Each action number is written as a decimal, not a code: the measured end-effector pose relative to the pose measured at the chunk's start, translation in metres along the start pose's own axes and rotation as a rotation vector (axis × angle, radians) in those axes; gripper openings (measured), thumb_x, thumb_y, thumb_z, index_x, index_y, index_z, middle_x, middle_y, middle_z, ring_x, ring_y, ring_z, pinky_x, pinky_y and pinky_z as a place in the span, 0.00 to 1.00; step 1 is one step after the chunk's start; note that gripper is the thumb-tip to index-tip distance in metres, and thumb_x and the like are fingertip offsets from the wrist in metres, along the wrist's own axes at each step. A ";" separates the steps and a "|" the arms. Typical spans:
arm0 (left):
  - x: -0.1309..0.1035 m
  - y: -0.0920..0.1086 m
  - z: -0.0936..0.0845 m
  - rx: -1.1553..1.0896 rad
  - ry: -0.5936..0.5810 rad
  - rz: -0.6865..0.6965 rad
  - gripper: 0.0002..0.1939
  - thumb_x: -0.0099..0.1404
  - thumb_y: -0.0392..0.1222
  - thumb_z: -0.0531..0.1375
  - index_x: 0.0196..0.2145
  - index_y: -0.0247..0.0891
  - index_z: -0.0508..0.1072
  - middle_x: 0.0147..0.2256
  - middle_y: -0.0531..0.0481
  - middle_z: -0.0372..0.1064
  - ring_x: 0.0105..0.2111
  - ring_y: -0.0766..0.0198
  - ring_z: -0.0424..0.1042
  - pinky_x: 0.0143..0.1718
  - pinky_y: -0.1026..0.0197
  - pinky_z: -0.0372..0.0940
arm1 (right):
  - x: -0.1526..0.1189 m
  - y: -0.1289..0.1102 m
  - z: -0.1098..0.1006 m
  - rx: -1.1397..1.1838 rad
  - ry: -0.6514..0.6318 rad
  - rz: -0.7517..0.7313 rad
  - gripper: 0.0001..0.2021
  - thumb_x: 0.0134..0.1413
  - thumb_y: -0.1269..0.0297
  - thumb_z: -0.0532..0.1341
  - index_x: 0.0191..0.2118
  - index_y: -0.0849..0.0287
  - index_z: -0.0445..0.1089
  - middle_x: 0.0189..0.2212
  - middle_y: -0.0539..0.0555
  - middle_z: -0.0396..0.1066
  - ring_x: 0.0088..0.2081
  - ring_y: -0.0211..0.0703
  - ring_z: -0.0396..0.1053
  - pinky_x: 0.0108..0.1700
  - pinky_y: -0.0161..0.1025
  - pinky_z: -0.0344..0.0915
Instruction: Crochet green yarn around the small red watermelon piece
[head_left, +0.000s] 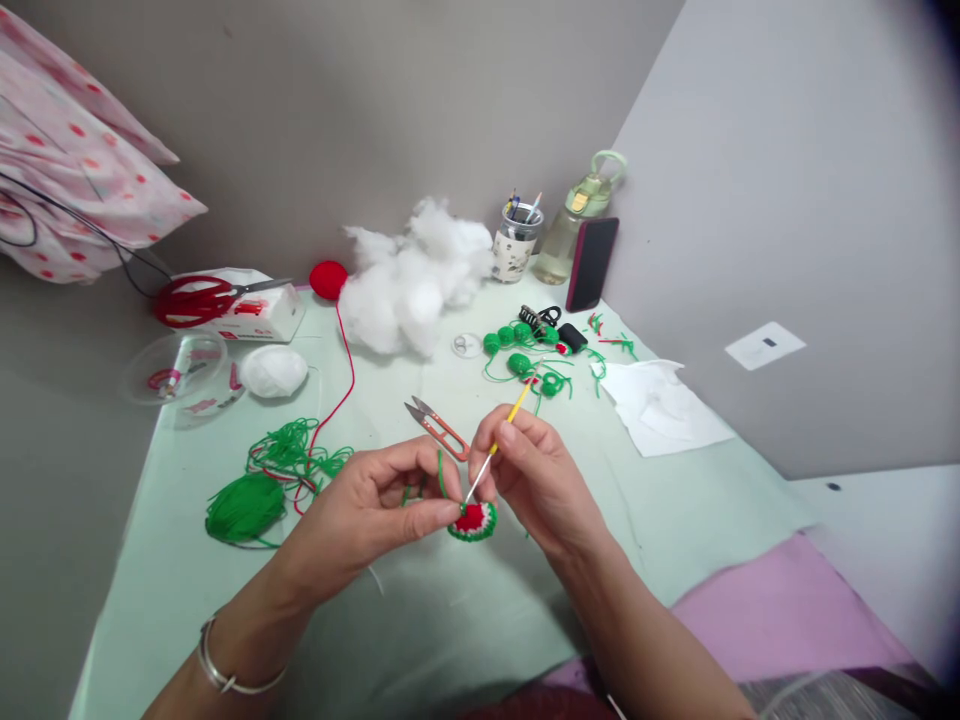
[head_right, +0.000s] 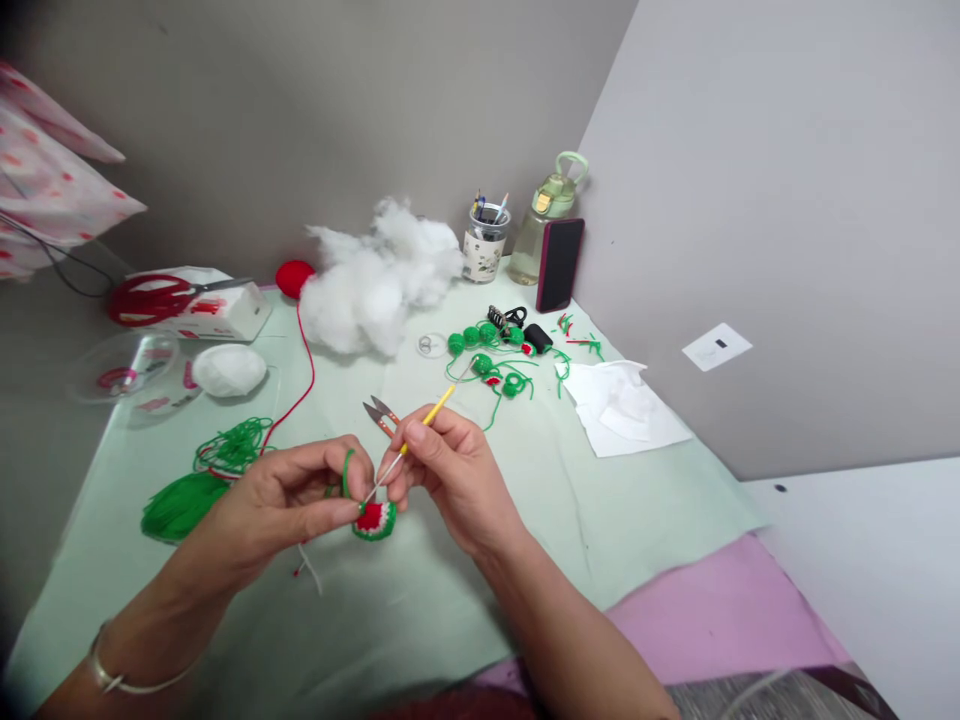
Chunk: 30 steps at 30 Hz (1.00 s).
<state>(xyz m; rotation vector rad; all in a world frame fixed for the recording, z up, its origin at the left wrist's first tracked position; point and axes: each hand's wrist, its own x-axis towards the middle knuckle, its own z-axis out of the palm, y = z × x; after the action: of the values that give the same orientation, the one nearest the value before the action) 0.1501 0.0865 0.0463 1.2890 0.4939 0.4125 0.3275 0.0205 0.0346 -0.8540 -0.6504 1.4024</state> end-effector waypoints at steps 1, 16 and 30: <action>0.000 0.001 0.000 -0.005 -0.019 0.003 0.06 0.65 0.40 0.65 0.30 0.38 0.73 0.33 0.49 0.70 0.38 0.59 0.70 0.41 0.59 0.63 | 0.000 0.000 0.000 0.003 -0.010 0.007 0.15 0.55 0.52 0.68 0.30 0.60 0.71 0.20 0.48 0.74 0.18 0.32 0.67 0.23 0.29 0.67; -0.001 0.009 0.009 0.105 0.022 0.034 0.05 0.64 0.34 0.62 0.30 0.39 0.71 0.33 0.51 0.68 0.38 0.60 0.69 0.43 0.58 0.62 | 0.000 -0.001 0.001 -0.038 0.015 0.017 0.16 0.53 0.52 0.69 0.27 0.59 0.69 0.18 0.47 0.73 0.16 0.32 0.66 0.21 0.29 0.65; -0.003 0.009 0.014 0.306 0.178 0.177 0.07 0.65 0.30 0.60 0.31 0.40 0.70 0.33 0.53 0.67 0.36 0.65 0.69 0.41 0.62 0.63 | 0.000 -0.001 0.002 -0.031 0.133 -0.053 0.14 0.53 0.55 0.70 0.28 0.60 0.70 0.20 0.48 0.74 0.17 0.31 0.67 0.20 0.29 0.64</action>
<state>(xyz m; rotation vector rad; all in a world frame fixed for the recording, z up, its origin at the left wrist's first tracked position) 0.1557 0.0753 0.0578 1.6063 0.6115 0.6215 0.3264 0.0211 0.0362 -0.9402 -0.5896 1.2791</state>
